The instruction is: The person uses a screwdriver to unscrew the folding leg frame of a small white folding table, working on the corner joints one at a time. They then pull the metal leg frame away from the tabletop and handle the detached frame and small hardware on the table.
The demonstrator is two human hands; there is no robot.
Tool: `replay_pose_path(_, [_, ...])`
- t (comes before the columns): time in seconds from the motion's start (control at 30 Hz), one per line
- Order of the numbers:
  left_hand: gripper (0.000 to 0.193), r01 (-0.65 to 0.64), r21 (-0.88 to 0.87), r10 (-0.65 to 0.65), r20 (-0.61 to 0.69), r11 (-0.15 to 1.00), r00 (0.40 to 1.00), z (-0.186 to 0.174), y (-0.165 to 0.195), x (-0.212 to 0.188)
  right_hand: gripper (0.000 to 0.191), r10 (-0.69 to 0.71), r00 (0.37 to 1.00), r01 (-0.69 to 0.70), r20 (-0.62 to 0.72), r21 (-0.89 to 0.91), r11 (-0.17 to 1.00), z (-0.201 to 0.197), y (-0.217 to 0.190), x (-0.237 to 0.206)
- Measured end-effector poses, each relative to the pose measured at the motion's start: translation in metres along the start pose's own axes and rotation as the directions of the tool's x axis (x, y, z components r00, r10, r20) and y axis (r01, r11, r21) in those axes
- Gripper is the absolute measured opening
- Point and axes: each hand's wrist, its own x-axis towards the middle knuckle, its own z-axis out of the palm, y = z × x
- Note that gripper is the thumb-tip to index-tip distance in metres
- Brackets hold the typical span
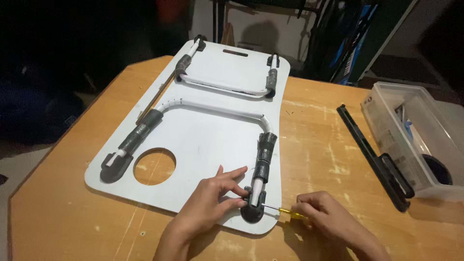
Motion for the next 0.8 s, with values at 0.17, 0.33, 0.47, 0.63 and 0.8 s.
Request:
replay_pose_path(0.17, [0.004,-0.055,0.011,0.056,-0.076,0.998,0.996,0.006,0.001,-0.004,0.042,-0.097,0.979,0.093,0.179,0.034,0.995,-0.01,0.003,-0.001])
replay_pose_path(0.33, [0.034,-0.049,0.034,0.049,-0.022,0.998,0.999,0.003,0.006,-0.005,0.045,-0.013,0.928,-0.044,0.373,0.143,0.989,-0.017,0.001,-0.005])
replay_pose_path(0.47, [0.069,-0.111,0.14,0.111,0.009,0.984,0.994,0.009,0.009,-0.005,0.046,-0.013,0.914,-0.042,0.405,0.126,0.991,-0.016,0.004,-0.003])
replay_pose_path(0.63, [0.062,0.038,0.169,-0.028,-0.058,0.985,0.998,0.019,0.003,-0.007,0.04,0.048,0.958,-0.082,0.281,0.107,0.991,-0.013,0.006,0.003])
replay_pose_path(0.8, [0.061,-0.049,0.17,0.059,-0.053,0.984,0.997,0.024,-0.006,-0.004,0.041,-0.056,0.961,0.068,0.269,-0.033,0.997,-0.013,0.001,-0.001])
